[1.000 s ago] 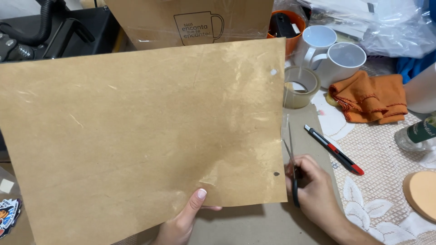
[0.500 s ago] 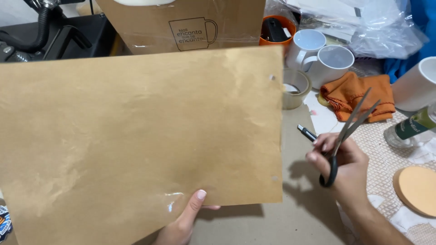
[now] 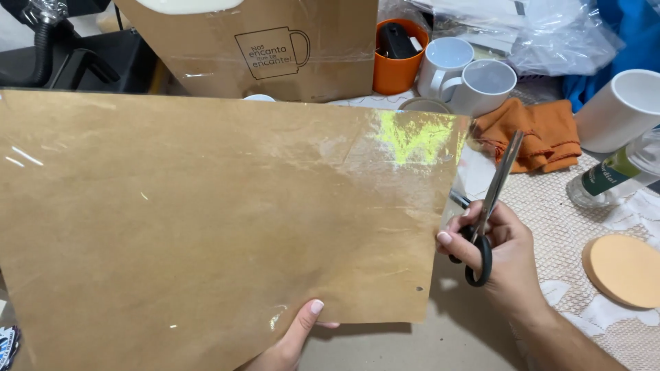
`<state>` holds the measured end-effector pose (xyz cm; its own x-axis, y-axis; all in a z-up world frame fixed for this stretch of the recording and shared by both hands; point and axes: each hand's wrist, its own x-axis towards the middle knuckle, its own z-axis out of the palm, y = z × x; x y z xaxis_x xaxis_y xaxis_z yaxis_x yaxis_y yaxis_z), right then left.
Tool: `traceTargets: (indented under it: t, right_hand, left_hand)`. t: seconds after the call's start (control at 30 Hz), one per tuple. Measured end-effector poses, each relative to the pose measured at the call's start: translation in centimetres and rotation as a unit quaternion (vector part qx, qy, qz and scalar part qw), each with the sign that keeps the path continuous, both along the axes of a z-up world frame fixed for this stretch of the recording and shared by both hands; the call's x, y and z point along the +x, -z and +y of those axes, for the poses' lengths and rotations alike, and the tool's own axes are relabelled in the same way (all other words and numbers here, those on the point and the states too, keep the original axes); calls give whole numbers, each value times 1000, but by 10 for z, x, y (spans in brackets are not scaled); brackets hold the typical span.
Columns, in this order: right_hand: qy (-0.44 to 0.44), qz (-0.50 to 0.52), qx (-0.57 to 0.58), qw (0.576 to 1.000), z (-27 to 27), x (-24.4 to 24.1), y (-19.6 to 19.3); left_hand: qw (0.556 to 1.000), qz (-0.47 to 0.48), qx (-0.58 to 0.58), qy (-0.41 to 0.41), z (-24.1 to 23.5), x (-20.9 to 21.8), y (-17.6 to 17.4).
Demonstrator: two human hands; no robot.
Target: Cutting a brown protective sheet to size and arranging stickers on a surface for heat transfer preparation.
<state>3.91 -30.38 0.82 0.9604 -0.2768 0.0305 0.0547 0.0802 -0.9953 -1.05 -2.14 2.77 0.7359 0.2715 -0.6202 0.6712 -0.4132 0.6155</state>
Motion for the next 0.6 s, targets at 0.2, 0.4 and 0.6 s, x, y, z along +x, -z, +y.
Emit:
traceTargets:
  t: [0.2,0.4,0.6]
  right_hand:
    - [-29,-6,53,998,-7,5,6]
    - [-53,-22,64,996,-9,8,9]
    - [-41,52,73,995,-7,9,8]
  left_hand:
    - [998,-59,-19,14,7,4,2]
    - [998,18,-63,-18,4,8,-9]
    - [1000,-8,-26,-8,4,6,-5]
